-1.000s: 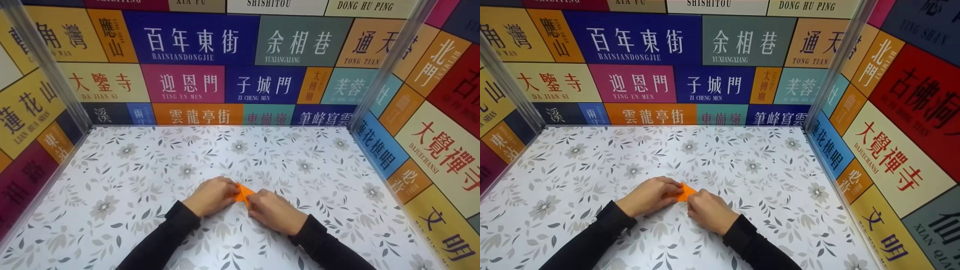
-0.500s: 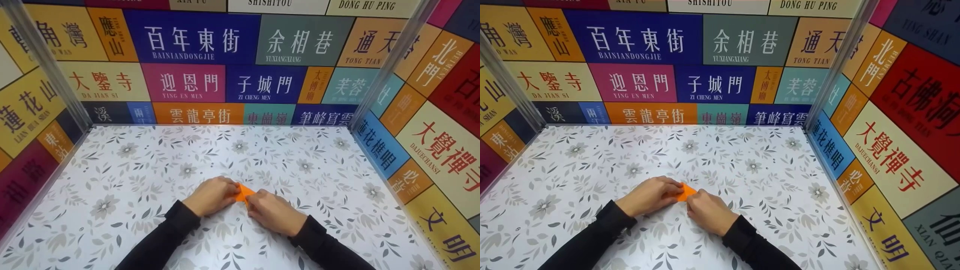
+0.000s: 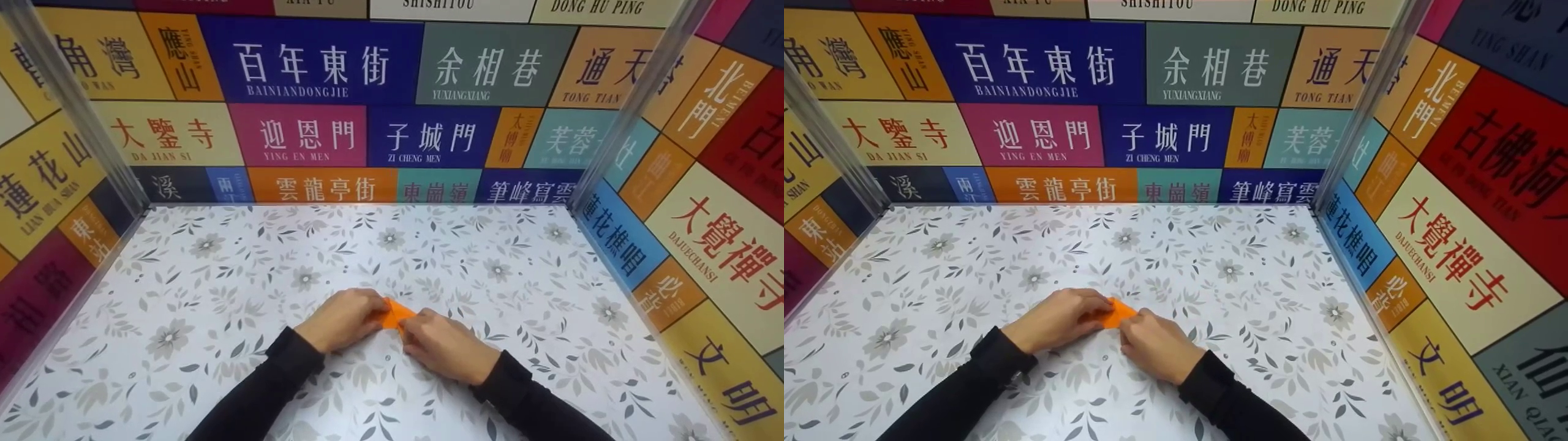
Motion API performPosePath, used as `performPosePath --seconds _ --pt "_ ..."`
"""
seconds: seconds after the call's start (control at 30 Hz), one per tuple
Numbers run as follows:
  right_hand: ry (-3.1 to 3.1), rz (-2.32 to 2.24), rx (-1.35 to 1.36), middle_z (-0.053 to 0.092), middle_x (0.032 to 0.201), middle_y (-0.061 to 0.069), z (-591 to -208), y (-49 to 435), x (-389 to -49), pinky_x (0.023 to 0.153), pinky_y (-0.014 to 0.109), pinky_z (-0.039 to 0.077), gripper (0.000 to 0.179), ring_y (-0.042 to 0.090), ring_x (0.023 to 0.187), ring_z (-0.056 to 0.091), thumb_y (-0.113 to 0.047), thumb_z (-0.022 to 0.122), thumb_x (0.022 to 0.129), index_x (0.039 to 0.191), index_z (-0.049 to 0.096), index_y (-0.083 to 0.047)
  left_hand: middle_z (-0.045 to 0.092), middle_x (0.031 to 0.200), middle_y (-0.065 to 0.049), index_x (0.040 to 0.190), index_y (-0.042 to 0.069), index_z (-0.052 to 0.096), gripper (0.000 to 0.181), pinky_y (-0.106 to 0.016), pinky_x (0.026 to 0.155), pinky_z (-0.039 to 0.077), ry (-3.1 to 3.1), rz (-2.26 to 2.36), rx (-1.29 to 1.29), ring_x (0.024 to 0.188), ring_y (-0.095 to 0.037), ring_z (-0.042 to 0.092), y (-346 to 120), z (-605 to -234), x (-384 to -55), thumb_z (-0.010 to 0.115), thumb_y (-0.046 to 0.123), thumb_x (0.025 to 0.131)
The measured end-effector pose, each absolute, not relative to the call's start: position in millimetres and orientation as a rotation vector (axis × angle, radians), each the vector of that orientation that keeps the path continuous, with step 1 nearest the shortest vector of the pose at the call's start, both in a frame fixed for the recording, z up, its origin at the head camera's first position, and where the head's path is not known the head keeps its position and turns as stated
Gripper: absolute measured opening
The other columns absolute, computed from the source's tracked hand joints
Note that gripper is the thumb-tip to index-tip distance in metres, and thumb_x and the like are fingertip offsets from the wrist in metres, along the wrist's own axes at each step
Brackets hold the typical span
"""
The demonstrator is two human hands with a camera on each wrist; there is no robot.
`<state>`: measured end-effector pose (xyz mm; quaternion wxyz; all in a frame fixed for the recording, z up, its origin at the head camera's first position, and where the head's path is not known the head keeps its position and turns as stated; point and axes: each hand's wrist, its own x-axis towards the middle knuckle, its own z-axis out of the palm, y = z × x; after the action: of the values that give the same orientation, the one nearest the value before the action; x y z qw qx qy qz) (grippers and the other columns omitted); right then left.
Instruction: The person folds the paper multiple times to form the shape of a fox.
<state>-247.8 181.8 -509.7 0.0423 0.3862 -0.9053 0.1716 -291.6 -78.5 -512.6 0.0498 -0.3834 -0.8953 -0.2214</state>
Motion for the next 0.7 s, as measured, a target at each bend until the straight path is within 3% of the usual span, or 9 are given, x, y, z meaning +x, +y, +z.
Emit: performPosePath --seconds 0.43,0.7 --pt "-2.761 0.540 1.207 0.072 0.092 -0.004 -508.3 182.5 -247.8 0.074 0.027 0.058 0.013 0.010 0.086 0.061 -0.014 0.088 0.102 0.103 0.075 -0.015 0.080 0.149 -0.011 0.142 0.006 0.082 0.034 -0.049 0.120 0.063 -2.723 -0.572 -1.232 0.137 -0.033 0.078 -77.8 -512.6 -289.2 0.082 0.015 0.109" --pt "-2.752 0.568 1.224 0.074 0.093 -0.003 -508.4 182.2 -249.1 0.076 0.027 0.059 0.013 0.009 0.087 0.061 -0.015 0.088 0.103 0.105 0.076 -0.014 0.079 0.152 -0.009 0.144 0.008 0.082 0.035 -0.050 0.121 0.062 -2.750 -0.491 -1.215 0.140 -0.033 0.076 -76.9 -514.6 -289.2 0.080 0.020 0.111"
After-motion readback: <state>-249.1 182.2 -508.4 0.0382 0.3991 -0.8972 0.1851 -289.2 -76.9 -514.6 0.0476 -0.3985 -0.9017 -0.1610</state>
